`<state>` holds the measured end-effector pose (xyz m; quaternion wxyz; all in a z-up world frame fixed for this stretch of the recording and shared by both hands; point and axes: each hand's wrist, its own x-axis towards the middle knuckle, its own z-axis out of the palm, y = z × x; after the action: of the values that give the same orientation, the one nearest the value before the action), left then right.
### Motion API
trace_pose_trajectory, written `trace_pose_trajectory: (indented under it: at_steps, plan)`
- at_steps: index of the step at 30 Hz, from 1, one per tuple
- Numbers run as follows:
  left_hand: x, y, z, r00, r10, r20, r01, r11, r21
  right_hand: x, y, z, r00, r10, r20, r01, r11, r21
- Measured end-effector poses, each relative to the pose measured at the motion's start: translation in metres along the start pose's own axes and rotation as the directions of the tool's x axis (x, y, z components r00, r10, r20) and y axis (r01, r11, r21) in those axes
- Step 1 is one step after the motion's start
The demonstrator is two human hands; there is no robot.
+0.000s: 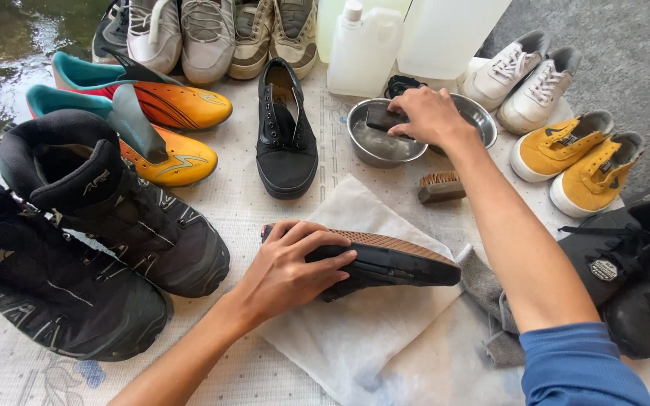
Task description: The person scrubs a black shoe with a brush and a cleaning solution, then wipes it with a cloth. They also clean the sole of the shoe using a sponge and water from a metal bowl.
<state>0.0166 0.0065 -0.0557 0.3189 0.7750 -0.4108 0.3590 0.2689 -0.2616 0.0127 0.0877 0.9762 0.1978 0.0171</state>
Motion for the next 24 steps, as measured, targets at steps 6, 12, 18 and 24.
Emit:
trace_pose_trajectory:
  at_steps: [6,12,18,24]
  plan:
    - [-0.001,-0.001,0.0,1.0,0.003,0.016,-0.003,1.0,0.004,0.008,0.008,0.047,0.988,0.084,-0.128,-0.062,0.984,0.167]
    - [-0.001,0.0,0.0,1.0,-0.007,0.028,0.007,1.0,0.006,0.001,0.0,0.048,0.989,0.09,-0.118,-0.078,0.992,0.099]
    - [-0.001,0.001,-0.001,0.999,-0.01,0.038,0.01,1.0,-0.001,0.002,-0.005,0.048,0.993,0.077,-0.089,-0.075,0.997,0.028]
    - [-0.001,0.001,-0.002,0.999,-0.023,0.046,0.023,1.0,-0.002,0.004,0.0,0.046,0.993,0.077,-0.09,-0.074,0.997,0.038]
